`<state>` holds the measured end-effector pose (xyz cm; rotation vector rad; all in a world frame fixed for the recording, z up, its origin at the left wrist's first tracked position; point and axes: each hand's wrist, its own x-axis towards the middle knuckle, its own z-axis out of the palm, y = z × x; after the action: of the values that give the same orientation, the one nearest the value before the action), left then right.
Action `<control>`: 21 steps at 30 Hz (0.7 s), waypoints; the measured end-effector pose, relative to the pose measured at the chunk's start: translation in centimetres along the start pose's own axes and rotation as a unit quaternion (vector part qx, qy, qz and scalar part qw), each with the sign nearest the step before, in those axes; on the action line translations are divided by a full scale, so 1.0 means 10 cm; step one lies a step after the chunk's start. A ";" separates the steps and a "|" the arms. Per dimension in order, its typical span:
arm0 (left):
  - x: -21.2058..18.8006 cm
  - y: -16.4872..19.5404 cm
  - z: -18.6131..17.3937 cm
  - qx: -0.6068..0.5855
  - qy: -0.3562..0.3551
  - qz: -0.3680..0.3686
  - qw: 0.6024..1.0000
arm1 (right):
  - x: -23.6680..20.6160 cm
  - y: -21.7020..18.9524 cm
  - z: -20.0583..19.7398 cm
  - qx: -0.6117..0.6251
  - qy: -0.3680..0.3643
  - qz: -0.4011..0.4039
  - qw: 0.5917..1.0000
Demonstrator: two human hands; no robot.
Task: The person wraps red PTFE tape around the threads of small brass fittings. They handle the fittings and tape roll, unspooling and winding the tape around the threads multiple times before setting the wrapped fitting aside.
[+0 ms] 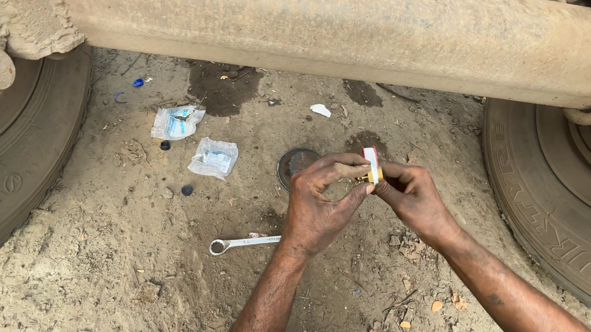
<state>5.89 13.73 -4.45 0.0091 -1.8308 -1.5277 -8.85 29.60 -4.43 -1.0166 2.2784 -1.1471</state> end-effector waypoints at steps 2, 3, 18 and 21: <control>0.01 0.01 -0.03 -0.002 0.004 -0.010 1.000 | 0.00 -0.03 0.03 -0.021 0.018 -0.024 0.999; 0.01 0.01 -0.04 -0.003 0.007 -0.016 1.000 | 0.00 -0.04 0.04 -0.007 0.020 -0.054 0.998; 0.09 -0.10 -0.23 0.017 0.082 -0.031 0.996 | -0.24 -0.24 0.22 -0.010 -0.070 -0.076 0.995; 0.10 -0.12 -0.26 0.047 0.093 -0.020 0.994 | -0.29 -0.40 0.28 -0.066 -0.038 -0.211 0.975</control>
<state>6.05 10.70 -4.89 0.2271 -1.7604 -1.4156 -3.48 28.75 -2.82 -1.6257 2.1598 -1.0943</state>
